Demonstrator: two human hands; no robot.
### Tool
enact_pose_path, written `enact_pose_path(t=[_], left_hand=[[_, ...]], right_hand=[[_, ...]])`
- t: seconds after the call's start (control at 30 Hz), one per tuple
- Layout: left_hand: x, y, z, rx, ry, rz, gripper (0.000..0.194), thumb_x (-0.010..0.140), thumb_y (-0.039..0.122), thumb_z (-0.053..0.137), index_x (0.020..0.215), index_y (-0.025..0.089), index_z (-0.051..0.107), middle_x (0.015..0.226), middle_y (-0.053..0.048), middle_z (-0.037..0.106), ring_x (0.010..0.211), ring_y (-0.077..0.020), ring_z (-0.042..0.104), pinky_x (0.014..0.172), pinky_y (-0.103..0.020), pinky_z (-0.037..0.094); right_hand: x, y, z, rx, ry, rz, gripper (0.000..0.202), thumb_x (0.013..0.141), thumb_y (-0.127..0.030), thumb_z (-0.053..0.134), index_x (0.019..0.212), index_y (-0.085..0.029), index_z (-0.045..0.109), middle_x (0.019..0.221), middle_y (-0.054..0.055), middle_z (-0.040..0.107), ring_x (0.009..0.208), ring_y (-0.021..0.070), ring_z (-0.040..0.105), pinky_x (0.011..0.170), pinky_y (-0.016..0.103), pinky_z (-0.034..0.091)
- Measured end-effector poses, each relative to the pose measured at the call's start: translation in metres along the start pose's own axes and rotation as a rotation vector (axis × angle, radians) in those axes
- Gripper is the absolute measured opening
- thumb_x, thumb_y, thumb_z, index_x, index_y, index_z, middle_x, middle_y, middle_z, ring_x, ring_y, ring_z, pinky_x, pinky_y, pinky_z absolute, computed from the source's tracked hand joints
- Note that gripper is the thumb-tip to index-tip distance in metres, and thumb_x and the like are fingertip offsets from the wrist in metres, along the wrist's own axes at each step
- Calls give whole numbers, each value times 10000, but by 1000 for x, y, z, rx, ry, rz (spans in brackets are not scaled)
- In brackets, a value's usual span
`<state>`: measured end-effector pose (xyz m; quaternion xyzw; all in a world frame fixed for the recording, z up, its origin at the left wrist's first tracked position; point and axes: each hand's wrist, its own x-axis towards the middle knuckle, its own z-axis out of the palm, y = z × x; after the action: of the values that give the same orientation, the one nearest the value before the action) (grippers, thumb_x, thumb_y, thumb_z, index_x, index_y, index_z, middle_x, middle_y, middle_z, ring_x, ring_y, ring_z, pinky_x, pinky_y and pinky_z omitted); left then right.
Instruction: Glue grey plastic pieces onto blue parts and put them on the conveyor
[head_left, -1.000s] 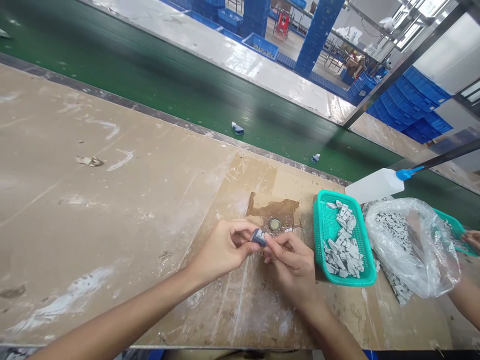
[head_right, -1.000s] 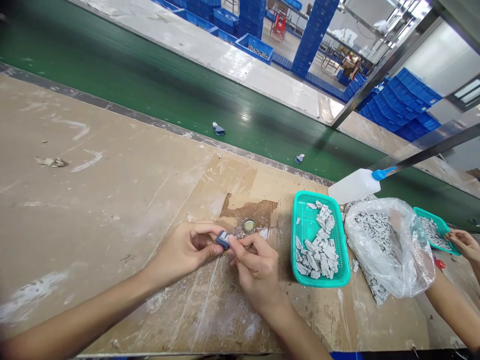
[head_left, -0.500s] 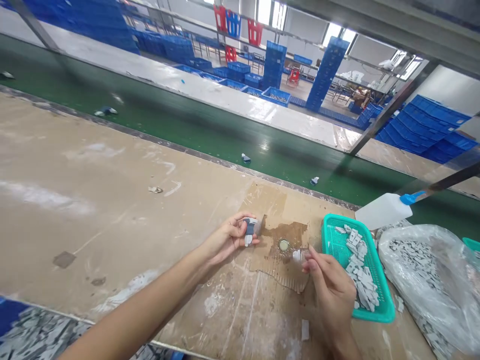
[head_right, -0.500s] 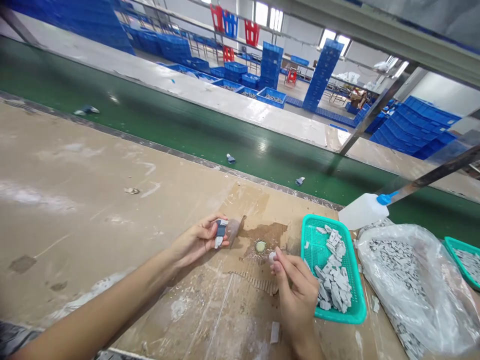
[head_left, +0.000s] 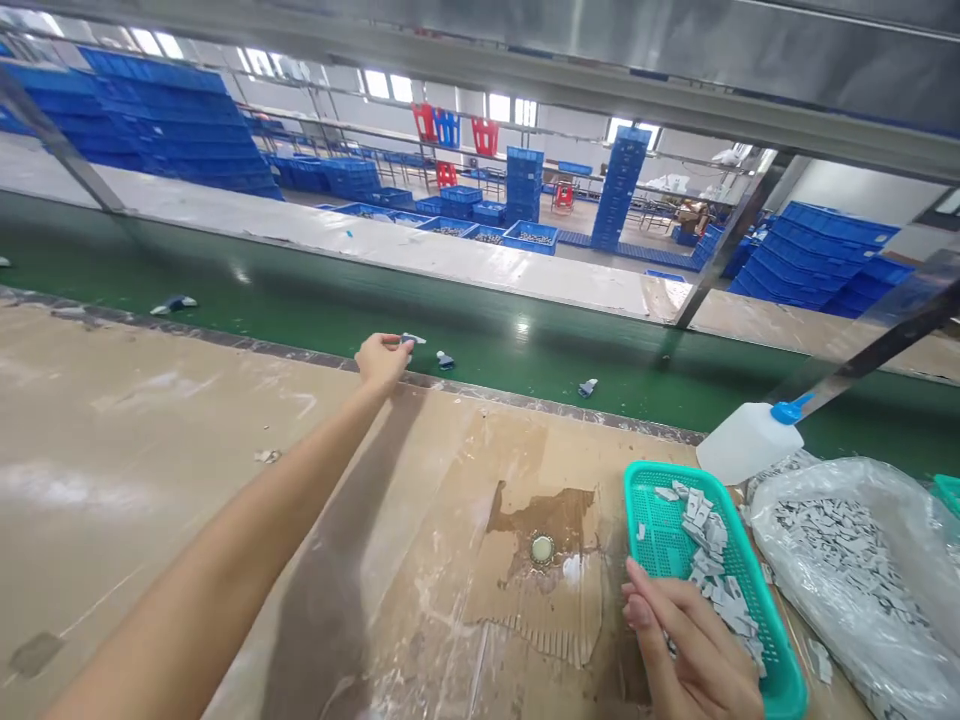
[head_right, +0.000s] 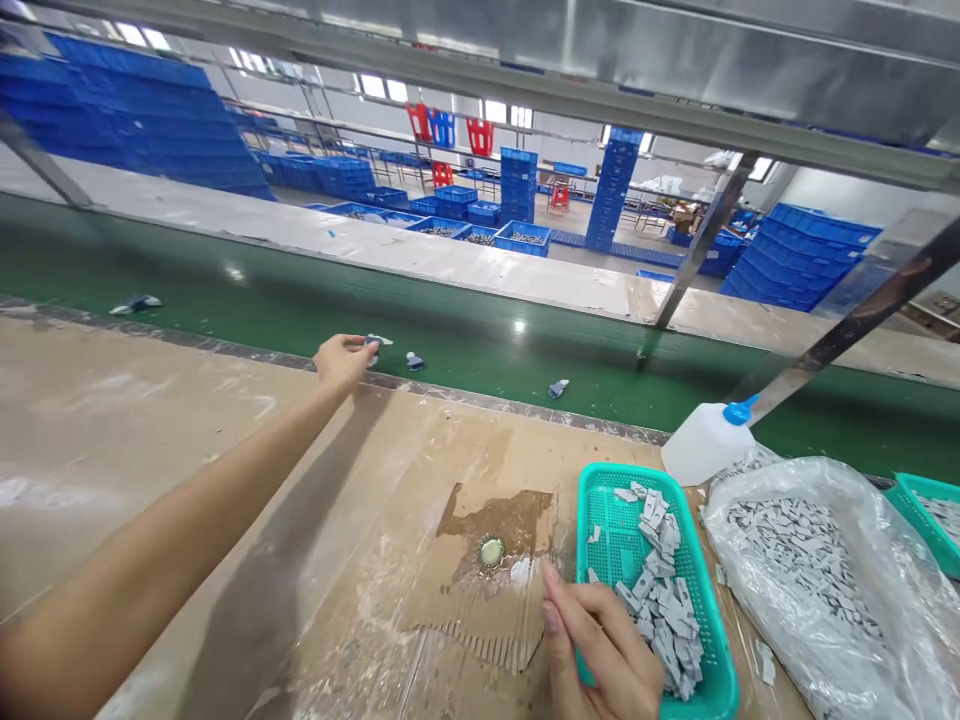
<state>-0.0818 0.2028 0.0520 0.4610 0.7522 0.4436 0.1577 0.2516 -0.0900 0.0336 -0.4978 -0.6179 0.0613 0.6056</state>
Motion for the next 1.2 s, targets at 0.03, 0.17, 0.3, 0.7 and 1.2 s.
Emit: enact_pose_path(t=[0.03, 0.17, 0.3, 0.7, 1.2], left_hand=[[7, 0, 6, 36, -4, 6, 123, 812, 232, 607, 803, 139, 527, 915, -139, 663, 1096, -338, 579, 968, -465, 391], [12, -2, 23, 150, -77, 162, 176, 900, 290, 545, 846, 125, 518, 1365, -157, 522, 1446, -404, 168, 1152, -561, 72], [9, 0, 31, 248, -343, 302, 163, 931, 242, 492, 966, 99, 563, 1509, -134, 412, 1475, -357, 169, 1192, -479, 33], [-15, 32, 30, 169, -392, 17, 231, 936, 296, 448, 738, 178, 464, 836, -67, 581, 1090, -298, 513, 1006, -392, 358], [-200, -5, -22, -944, -1309, -713, 198, 812, 231, 721, 741, 118, 575, 613, 40, 392, 447, -24, 223, 423, -168, 224]], right_hand=[[0, 1, 1, -7, 4, 5, 396, 850, -76, 641, 1158, -308, 729, 805, 22, 722, 654, 157, 671, 571, 267, 530], [3, 7, 3, -42, 18, 37, 417, 873, -71, 608, 1190, -321, 709, 807, 7, 712, 659, 134, 668, 593, 236, 531], [12, 10, -7, -146, 58, 28, 428, 870, -58, 614, 1204, -311, 701, 800, 2, 707, 663, 120, 664, 609, 214, 530], [61, 68, -62, -765, -564, 360, 309, 915, -165, 548, 1183, -209, 693, 1013, 59, 727, 870, 198, 679, 771, 292, 529], [99, 112, -17, -947, -759, 339, 156, 856, -21, 538, 792, -135, 622, 939, 179, 692, 879, 274, 682, 714, 327, 480]])
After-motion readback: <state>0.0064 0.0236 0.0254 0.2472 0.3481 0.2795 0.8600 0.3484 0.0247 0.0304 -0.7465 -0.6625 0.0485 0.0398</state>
